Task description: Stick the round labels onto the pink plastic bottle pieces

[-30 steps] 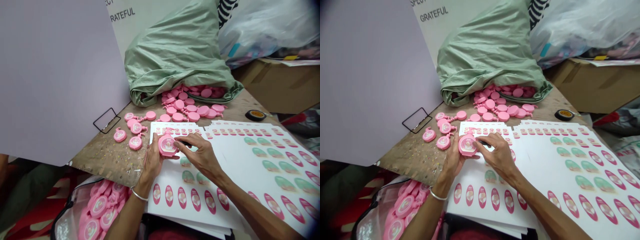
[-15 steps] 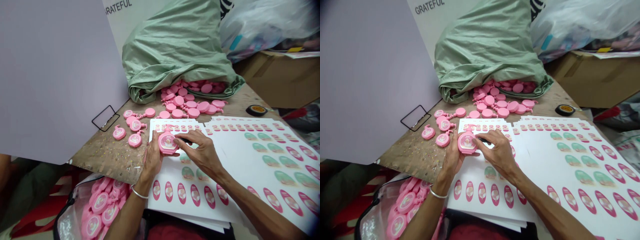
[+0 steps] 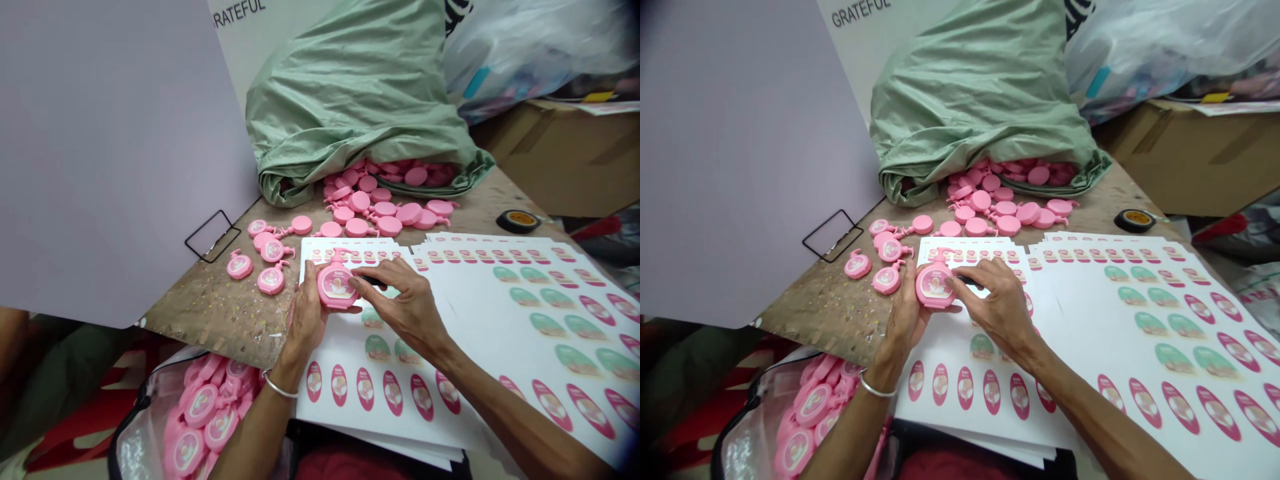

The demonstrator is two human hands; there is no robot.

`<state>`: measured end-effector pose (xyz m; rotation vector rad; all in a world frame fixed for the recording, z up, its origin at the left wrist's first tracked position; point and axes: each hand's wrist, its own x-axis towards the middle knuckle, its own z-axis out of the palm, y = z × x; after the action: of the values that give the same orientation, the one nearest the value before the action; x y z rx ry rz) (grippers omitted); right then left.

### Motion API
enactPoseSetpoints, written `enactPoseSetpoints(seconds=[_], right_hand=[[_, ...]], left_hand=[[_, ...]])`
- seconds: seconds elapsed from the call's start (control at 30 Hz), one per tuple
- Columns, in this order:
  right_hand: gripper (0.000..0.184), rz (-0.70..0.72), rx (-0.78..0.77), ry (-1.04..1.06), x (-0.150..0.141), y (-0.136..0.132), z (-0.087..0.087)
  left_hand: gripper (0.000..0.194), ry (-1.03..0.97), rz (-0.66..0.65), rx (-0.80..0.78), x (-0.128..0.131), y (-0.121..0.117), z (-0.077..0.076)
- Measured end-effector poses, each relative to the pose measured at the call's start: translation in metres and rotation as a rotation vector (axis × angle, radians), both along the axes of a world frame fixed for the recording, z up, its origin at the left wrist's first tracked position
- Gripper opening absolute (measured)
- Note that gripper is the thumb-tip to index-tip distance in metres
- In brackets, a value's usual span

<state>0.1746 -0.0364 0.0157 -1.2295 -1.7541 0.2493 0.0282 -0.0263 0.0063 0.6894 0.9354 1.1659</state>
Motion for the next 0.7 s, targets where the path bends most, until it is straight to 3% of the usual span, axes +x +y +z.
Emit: enactPoseSetpoints(seconds=[0.1, 0.23, 0.3, 0.37, 0.43, 0.53, 0.6, 0.7], right_hand=[[0.014, -0.006, 0.028, -0.048, -0.001, 0.0, 0.0], [0.023, -0.032, 0.094, -0.344, 0.008, 0.001, 0.003], [0.027, -0.193, 0.123, -0.454, 0.015, 0.003, 0.004], [0.033, -0.346, 0.106, -0.396, 0.018, 0.004, 0.002], [0.05, -0.285, -0.001, -0.21, 0.014, 0.005, -0.004], [0.074, -0.022, -0.262, 0.01, 0.002, 0.012, -0.019], [0.072, -0.011, -0.35, 0.047, 0.001, 0.026, -0.031], [0.058, -0.075, -0.406, -0.086, 0.013, 0.065, -0.043]], left_hand=[[0.047, -0.022, -0.073, 0.071, -0.002, -0.002, 0.002], [0.035, 0.002, -0.158, 0.132, -0.007, -0.005, 0.003], [0.034, -0.014, -0.169, 0.118, -0.009, -0.006, 0.003], [0.035, -0.018, -0.172, 0.095, -0.01, -0.008, 0.003], [0.039, -0.014, -0.206, 0.066, -0.01, -0.013, 0.003], [0.047, 0.009, -0.295, 0.038, -0.015, -0.023, 0.0], [0.049, 0.057, -0.274, -0.001, -0.028, -0.027, -0.006], [0.05, 0.284, -0.06, -0.056, -0.062, -0.022, -0.025]])
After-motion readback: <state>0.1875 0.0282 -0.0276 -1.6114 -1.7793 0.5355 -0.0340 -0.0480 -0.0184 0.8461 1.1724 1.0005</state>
